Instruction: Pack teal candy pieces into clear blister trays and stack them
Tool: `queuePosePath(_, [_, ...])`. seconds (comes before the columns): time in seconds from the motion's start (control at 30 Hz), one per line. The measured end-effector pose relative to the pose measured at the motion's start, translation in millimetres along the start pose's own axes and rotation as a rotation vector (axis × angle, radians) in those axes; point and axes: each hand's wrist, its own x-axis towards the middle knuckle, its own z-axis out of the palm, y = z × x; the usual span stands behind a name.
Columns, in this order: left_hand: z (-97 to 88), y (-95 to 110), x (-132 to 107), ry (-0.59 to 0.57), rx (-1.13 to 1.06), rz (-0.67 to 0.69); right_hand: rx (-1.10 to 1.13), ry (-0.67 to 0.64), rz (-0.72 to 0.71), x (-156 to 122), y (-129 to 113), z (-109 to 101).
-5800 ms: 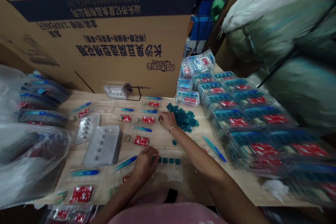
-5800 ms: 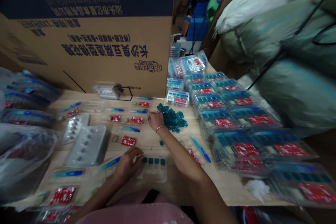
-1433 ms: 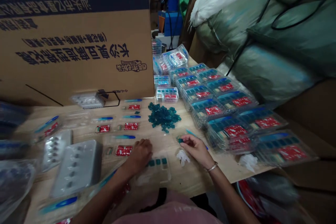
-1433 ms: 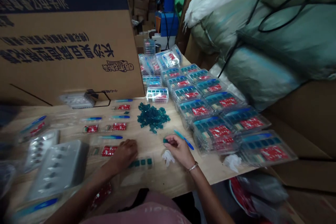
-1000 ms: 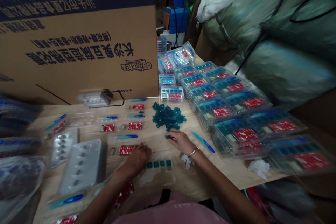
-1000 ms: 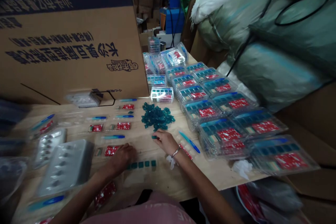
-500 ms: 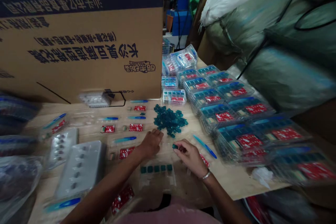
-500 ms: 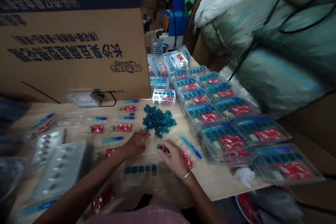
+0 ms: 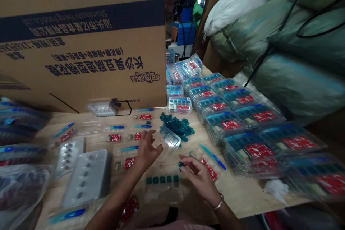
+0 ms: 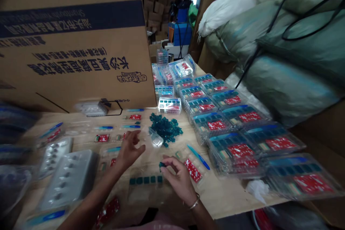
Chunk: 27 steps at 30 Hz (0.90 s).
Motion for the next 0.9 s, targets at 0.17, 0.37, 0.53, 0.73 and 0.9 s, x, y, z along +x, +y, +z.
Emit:
queuePosePath(0.17, [21.1, -3.0, -44.6, 0.301, -0.485, -0.376, -0.062, -0.026, -0.222, 18.5, -18.1, 24.7])
queuePosePath(0.37, [14.7, -21.9, -61.9, 0.269, -0.508, -0.464, -0.278, -0.171, -0.247, 61.6, -12.2, 8.2])
queuePosePath(0.53, [3.7, -35.1, -37.1, -0.094, 0.045, -0.321, -0.461, -0.328, -0.285, 93.0, 4.1, 1.4])
queuePosePath(0.73, [-0.3, -16.3, -46.0, -0.262, 0.716, -0.190, -0.677, -0.176, -0.420, 80.4, 8.7, -3.4])
queuePosePath(0.9, [3.9, -19.0, -50.0, -0.475, 0.590, 0.232, -0.672, -0.078, -0.303, 49.2, 12.4, -25.8])
